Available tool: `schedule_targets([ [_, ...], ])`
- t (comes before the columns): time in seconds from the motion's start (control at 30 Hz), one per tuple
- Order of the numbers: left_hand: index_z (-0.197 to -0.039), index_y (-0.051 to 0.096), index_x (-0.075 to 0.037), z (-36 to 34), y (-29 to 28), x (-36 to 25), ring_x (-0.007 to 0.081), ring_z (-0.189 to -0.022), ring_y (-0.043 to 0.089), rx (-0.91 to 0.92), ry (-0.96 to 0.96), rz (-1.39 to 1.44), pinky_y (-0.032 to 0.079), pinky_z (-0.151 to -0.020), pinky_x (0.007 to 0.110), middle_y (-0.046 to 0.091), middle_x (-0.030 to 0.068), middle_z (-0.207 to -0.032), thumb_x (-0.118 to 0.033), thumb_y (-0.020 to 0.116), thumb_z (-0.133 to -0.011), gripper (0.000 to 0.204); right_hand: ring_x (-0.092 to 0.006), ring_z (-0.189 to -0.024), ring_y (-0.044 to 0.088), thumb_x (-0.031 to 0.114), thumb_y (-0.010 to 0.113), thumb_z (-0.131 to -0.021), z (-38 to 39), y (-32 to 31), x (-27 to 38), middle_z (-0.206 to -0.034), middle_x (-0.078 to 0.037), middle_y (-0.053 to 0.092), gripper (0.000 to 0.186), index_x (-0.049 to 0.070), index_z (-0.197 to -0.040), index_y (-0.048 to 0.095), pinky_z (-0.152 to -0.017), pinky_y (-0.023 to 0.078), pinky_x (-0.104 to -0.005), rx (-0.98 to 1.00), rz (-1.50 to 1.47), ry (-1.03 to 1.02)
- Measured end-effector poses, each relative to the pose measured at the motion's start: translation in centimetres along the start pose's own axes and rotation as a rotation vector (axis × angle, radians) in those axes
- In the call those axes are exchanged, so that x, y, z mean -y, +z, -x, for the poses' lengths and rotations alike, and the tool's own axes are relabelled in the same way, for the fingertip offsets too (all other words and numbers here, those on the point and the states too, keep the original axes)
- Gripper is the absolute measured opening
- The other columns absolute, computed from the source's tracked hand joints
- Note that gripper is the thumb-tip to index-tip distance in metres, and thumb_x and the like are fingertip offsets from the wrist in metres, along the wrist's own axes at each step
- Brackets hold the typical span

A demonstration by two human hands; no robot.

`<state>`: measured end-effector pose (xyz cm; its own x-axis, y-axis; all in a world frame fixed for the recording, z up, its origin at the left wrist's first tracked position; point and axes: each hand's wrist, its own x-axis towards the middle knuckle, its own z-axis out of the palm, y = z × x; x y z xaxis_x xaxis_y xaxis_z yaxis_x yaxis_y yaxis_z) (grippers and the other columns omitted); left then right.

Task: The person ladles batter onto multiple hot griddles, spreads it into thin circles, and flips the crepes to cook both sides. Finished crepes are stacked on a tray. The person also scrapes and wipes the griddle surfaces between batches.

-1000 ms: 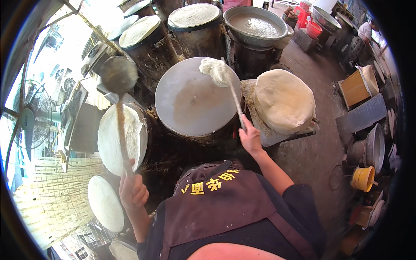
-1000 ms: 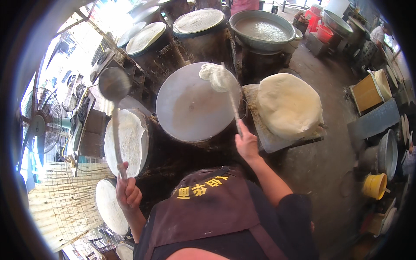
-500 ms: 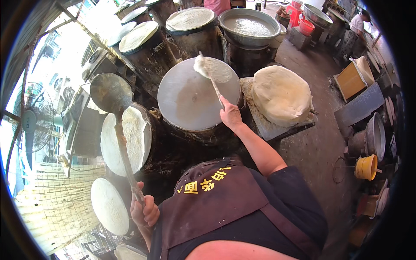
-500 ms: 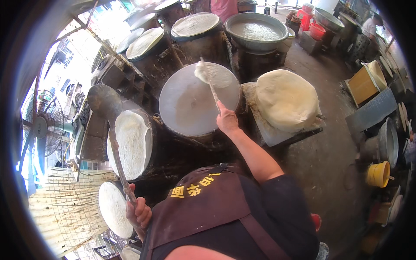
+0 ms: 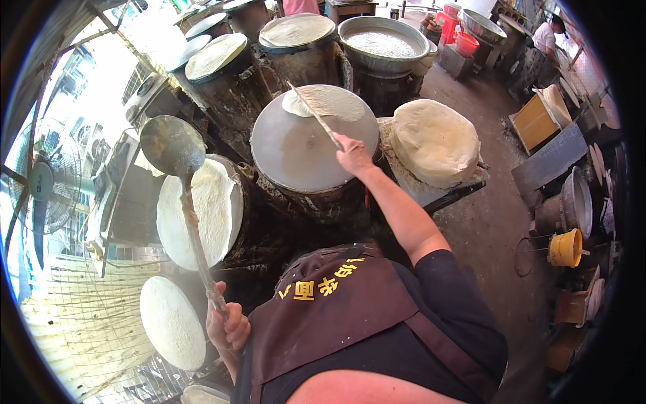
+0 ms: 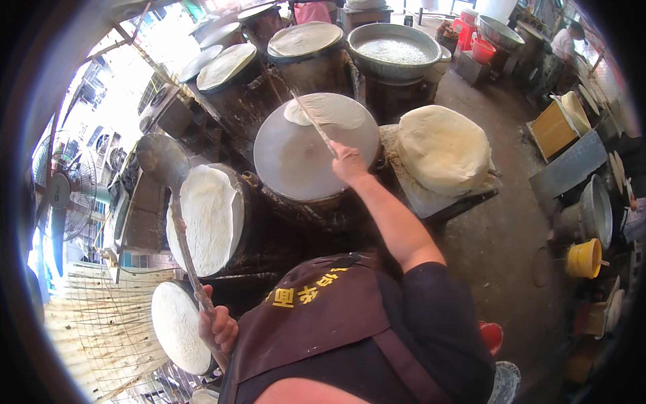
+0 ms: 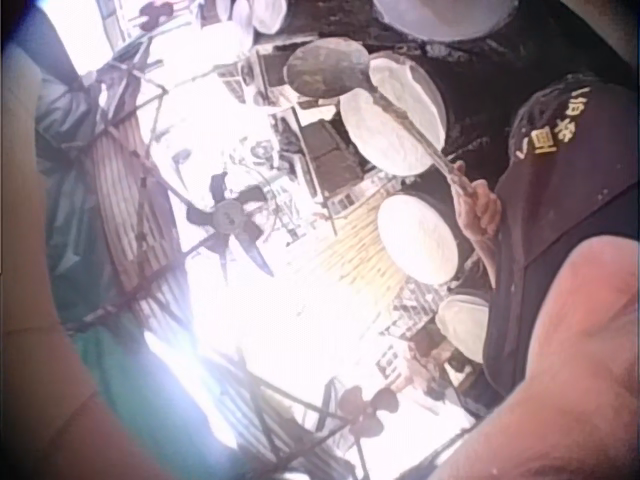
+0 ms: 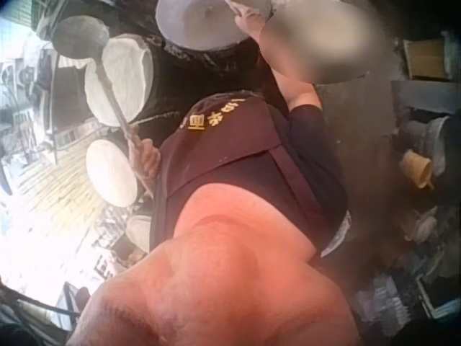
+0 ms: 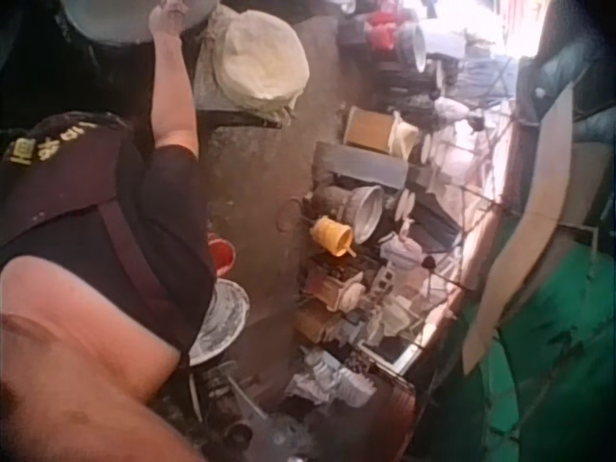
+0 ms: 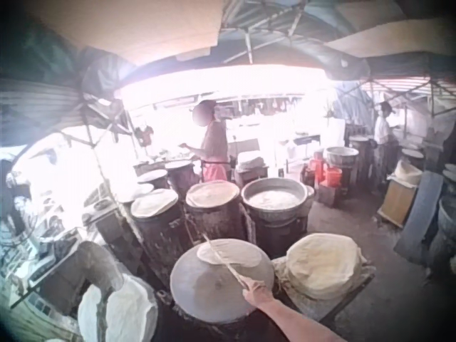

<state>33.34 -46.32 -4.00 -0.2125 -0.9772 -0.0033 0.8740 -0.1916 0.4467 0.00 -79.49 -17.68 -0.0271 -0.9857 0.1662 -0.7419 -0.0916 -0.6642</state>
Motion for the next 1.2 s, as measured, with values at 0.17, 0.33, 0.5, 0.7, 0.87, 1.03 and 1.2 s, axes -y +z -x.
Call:
schedule_targets([
  [0.17,-0.149,0.022,-0.012,0.6,-0.5,0.0,0.0072,-0.039,0.030,0.016,-0.008,0.026,0.026,-0.029,0.022,0.038,0.0030,-0.063,-0.023,0.047,-0.101,0.056,-0.0397,-0.100,0.062,0.012,0.057,-0.078,-1.9,-1.6,-5.3,-0.108,-0.022,0.065,0.049,0.016,-0.127,0.056,-0.090,0.050,-0.0452,-0.126,0.035,0.140],
  [0.33,-0.149,0.021,-0.012,-0.1,0.6,0.5,0.0072,-0.039,0.031,0.024,0.009,0.023,0.028,-0.029,0.022,0.037,0.0033,-0.062,-0.023,0.047,-0.101,0.056,-0.0387,-0.101,0.062,0.013,0.055,-0.079,-1.7,1.4,0.2,-0.108,-0.022,0.064,0.049,0.018,-0.128,0.056,-0.090,0.050,-0.0449,0.103,0.063,0.043],
  [0.5,-0.149,0.021,-0.012,-0.8,1.6,1.8,0.0074,-0.039,0.031,0.041,0.036,-0.009,0.029,-0.029,0.021,0.038,0.0034,-0.062,-0.024,0.047,-0.101,0.056,-0.0373,-0.102,0.061,0.011,0.055,-0.078,-2.6,-1.1,-2.3,-0.109,-0.022,0.064,0.051,0.020,-0.129,0.055,-0.089,0.050,-0.0451,0.107,-0.102,-0.167],
  [0.7,-0.149,0.020,-0.012,-2.9,4.0,4.4,0.0070,-0.038,0.032,0.012,0.066,-0.034,0.030,-0.029,0.021,0.039,0.0034,-0.062,-0.024,0.047,-0.101,0.057,-0.0374,-0.101,0.062,0.009,0.056,-0.077,-6.3,-0.8,-7.1,-0.108,-0.021,0.064,0.051,0.019,-0.127,0.057,-0.088,0.050,-0.0445,0.071,-0.065,-0.149],
  [0.87,-0.149,0.020,-0.011,-4.2,5.5,6.5,0.0066,-0.038,0.032,-0.002,0.077,-0.089,0.031,-0.029,0.020,0.039,0.0029,-0.062,-0.026,0.047,-0.101,0.058,-0.0370,-0.097,0.063,0.009,0.056,-0.077,-3.6,-1.6,-2.3,-0.106,-0.022,0.065,0.049,0.015,-0.126,0.057,-0.087,0.051,-0.0432,0.299,-0.148,-0.246],
  [1.03,-0.149,0.019,-0.010,-4.7,6.8,8.0,0.0059,-0.038,0.032,-0.029,0.120,-0.124,0.030,-0.029,0.020,0.038,0.0024,-0.061,-0.027,0.047,-0.101,0.058,-0.0371,-0.095,0.064,0.009,0.058,-0.078,-8.4,-3.5,-9.4,-0.104,-0.022,0.065,0.051,0.019,-0.128,0.056,-0.087,0.051,-0.0428,0.037,-0.110,-0.250],
  [1.2,-0.149,0.017,-0.010,-5.1,7.8,8.9,0.0053,-0.037,0.031,-0.047,0.133,-0.178,0.030,-0.028,0.020,0.038,0.0017,-0.061,-0.027,0.045,-0.101,0.058,-0.0364,-0.101,0.063,0.007,0.059,-0.078,-7.2,-2.9,-5.2,-0.113,-0.021,0.063,0.049,0.010,-0.126,0.055,-0.089,0.050,-0.0400,0.332,-0.101,-0.251],
])
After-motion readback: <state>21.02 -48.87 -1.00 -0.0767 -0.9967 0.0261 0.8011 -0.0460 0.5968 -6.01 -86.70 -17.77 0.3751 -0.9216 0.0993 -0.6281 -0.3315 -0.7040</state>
